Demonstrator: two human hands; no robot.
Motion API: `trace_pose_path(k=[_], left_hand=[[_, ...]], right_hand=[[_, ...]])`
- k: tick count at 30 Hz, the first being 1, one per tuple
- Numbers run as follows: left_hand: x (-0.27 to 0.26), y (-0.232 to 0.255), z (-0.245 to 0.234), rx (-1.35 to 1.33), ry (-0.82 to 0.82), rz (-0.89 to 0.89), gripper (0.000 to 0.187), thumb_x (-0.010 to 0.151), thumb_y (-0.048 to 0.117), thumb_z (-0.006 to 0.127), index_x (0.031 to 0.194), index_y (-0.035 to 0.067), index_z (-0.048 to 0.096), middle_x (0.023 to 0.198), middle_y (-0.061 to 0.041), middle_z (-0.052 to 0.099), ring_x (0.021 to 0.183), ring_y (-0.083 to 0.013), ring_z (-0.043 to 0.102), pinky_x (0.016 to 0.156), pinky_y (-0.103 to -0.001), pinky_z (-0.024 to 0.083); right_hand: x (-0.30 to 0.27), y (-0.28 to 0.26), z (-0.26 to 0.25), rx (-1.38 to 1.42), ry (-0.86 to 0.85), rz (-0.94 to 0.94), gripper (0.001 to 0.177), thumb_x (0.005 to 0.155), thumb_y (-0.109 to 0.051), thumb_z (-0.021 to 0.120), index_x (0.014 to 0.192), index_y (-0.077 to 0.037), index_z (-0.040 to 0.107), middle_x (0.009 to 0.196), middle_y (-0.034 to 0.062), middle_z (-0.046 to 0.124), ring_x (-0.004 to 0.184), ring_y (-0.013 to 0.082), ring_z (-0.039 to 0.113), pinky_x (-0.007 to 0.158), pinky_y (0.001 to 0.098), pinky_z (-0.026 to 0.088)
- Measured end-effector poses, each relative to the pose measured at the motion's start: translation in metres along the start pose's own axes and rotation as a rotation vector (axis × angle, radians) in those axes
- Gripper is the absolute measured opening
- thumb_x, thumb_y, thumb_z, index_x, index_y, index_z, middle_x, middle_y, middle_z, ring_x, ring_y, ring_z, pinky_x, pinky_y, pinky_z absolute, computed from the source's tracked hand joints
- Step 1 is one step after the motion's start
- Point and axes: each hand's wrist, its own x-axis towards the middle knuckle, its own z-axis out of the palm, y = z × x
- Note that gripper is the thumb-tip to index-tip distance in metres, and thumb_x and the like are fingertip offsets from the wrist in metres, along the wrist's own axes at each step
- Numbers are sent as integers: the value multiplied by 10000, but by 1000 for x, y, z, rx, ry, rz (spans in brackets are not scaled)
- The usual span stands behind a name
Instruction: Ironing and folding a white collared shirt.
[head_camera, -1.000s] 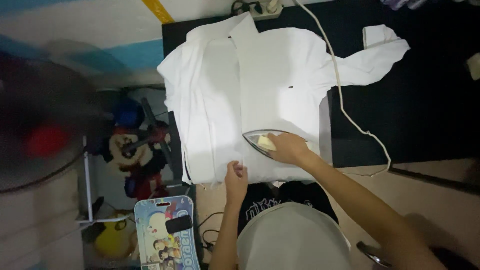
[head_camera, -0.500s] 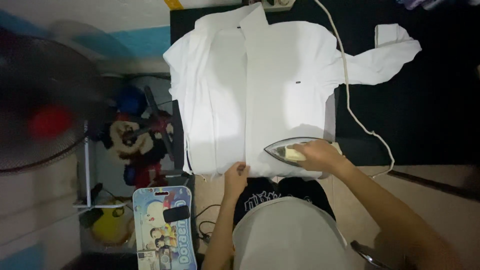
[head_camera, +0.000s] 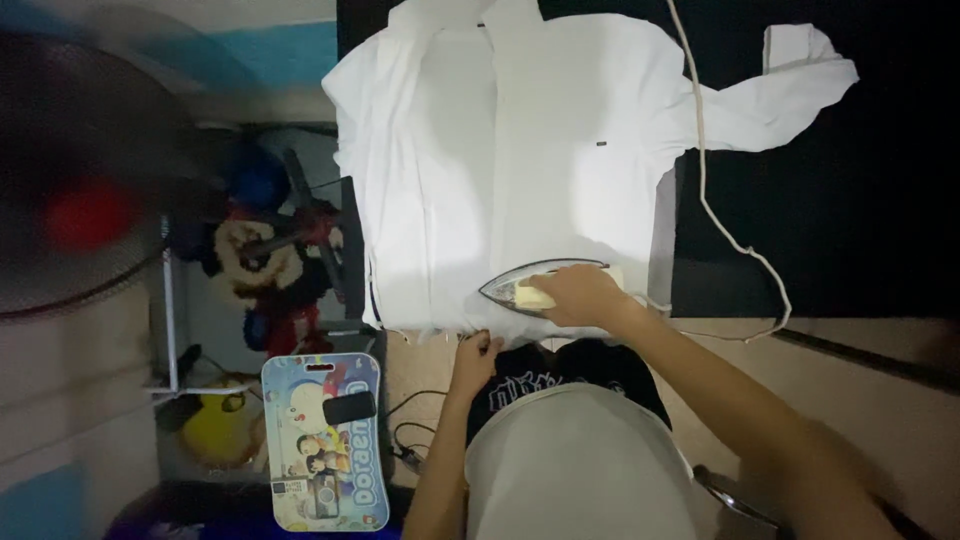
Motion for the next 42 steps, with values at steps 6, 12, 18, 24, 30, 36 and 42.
trace_pose_path(k=[6,12,18,24,30,36,42], left_hand=[[-1,-4,0,-65,15,-21,248,969,187,661,894,-49,662,714,-113,653,565,-190,590,539,-344,493],[6,-18,6,33,54,-54,261,963,208,681,908,-47,678,710,-136,656,583,-195,576,599,-363,491],[11,-24,3,120,105,245,291,964,183,690,833,-74,649,691,-164,617,629,-226,567,632,-369,486],[2,4,-2,141,27,-34,322,972,235,643,844,-60,633,714,-181,630,629,-278,595,634,-392,511],[-1,4,2,161,138,98,256,936,208,640,946,-41,701,873,-240,720,777,-371,707,725,-425,538],[-5,35,-7,531,54,-84,254,973,226,578,1013,8,704,998,-228,719,946,-429,677,807,-505,531],[4,71,-31,812,-199,-119,271,990,287,592,1063,44,687,1067,-196,696,990,-408,680,825,-513,547]], right_hand=[[-39,50,21,41,70,59,557,829,-191,665,1383,-218,614,999,137,756,876,318,730,812,471,562],[-75,72,20,-27,-53,164,589,789,-194,715,1369,-197,612,1032,135,755,921,298,742,836,425,590],[-50,44,12,55,-2,147,567,845,-239,694,1394,-166,573,1013,175,732,937,344,707,845,479,549],[12,21,32,102,151,-10,438,876,-274,660,1272,-89,634,903,183,731,835,366,718,758,491,563],[33,16,41,124,378,-69,546,815,-330,718,1298,-95,623,873,208,724,831,386,704,760,508,548],[-15,45,25,133,210,190,574,873,-376,716,1355,-95,581,988,199,730,935,385,704,818,495,556],[-77,101,42,302,352,355,477,866,-311,722,1299,-132,631,1068,150,736,951,314,716,832,434,563]])
